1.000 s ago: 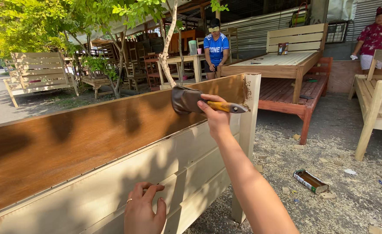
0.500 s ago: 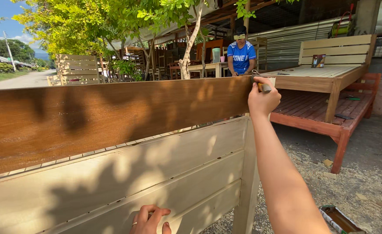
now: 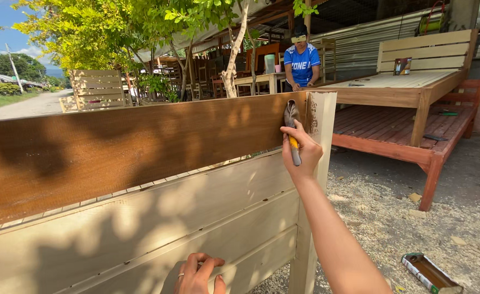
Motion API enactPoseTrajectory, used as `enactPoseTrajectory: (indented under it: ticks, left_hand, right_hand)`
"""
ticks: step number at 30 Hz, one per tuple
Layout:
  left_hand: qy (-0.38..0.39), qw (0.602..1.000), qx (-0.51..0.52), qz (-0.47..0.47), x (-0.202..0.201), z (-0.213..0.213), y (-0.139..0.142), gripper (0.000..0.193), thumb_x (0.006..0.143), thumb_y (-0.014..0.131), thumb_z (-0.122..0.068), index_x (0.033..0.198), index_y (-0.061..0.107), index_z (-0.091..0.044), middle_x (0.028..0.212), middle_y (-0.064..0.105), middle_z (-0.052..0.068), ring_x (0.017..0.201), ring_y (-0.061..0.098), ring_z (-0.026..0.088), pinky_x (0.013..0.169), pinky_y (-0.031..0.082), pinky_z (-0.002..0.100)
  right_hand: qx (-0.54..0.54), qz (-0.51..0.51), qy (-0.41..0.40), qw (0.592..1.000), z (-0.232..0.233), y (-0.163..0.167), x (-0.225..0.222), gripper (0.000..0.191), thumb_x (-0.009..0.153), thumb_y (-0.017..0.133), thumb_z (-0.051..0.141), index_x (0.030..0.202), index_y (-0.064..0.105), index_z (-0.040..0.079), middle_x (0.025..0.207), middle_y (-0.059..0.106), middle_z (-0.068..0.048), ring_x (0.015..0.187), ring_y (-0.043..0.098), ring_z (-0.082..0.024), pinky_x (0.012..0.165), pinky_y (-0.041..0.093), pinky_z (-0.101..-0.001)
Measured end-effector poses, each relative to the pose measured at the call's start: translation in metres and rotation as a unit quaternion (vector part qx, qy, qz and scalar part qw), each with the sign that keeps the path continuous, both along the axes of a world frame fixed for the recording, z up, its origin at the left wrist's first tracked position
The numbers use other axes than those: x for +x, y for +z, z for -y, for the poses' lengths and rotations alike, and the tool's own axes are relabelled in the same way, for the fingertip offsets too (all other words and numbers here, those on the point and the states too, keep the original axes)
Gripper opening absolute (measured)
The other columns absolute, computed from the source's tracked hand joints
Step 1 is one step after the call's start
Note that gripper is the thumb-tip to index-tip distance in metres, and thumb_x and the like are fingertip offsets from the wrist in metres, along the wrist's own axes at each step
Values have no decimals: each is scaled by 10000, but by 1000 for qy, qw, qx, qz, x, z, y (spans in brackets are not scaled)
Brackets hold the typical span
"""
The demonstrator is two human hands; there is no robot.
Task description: The person applies brown wood stain to a slatted wooden bed frame outdoors, rubbing the stain onto the top rail and each slat with a cloth-wrapped applicator. They dip the applicator into a plastic container of stain held in their other hand and work across the boards, then move to the lower edge of the frame.
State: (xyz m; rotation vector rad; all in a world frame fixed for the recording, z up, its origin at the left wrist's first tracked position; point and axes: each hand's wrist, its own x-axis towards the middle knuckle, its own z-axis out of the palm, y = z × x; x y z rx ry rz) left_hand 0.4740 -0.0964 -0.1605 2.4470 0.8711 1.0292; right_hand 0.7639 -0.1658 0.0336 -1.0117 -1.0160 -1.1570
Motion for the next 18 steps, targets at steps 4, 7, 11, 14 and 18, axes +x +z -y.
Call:
enactPoseTrajectory:
  ticks: [4,7,11,14,18]
  left_hand:
    - [17,999,-43,-13,-5,-1,-17,432,696,727,-249,1108,800,-359,1205,575,-40,1140,598,228,967,553,428]
    - [20,999,-29,-16,-16,-6,-23,440,706,738,-246,1127,796,-362,1206,571,-30,1171,583,248,980,537,450]
    - [27,999,4,39,-29,-2,-20,427,717,716,-229,1125,785,-334,1192,584,-13,1154,603,256,976,538,457]
    - [42,998,-32,32,-37,12,-17,373,756,694,-217,1107,775,-312,1201,597,-29,1180,594,249,975,530,461]
    - [37,999,-20,21,-50,21,-15,363,762,704,-225,1109,769,-309,1206,587,-23,1132,612,243,968,526,460]
  right_hand:
    - [-33,-2,98,995,16,-32,-7,167,886,770,-3,1031,781,81,1182,765,-177,1019,755,-168,957,576,-289]
    - [36,-91,175,980,25,-20,2,146,948,732,2,1074,770,67,1179,748,-176,1059,722,-169,940,573,-276]
    - [-7,-177,92,980,3,-7,-27,176,881,735,-39,1018,795,53,1125,781,-154,940,767,-185,831,581,-290]
    - [-38,-47,151,987,1,-23,-67,172,901,754,-68,1026,789,45,1058,786,-164,1162,732,-221,904,578,-320]
    - [-54,-75,222,971,37,-15,-62,169,938,710,-56,1041,777,59,1201,740,-146,1064,740,-190,894,634,-295]
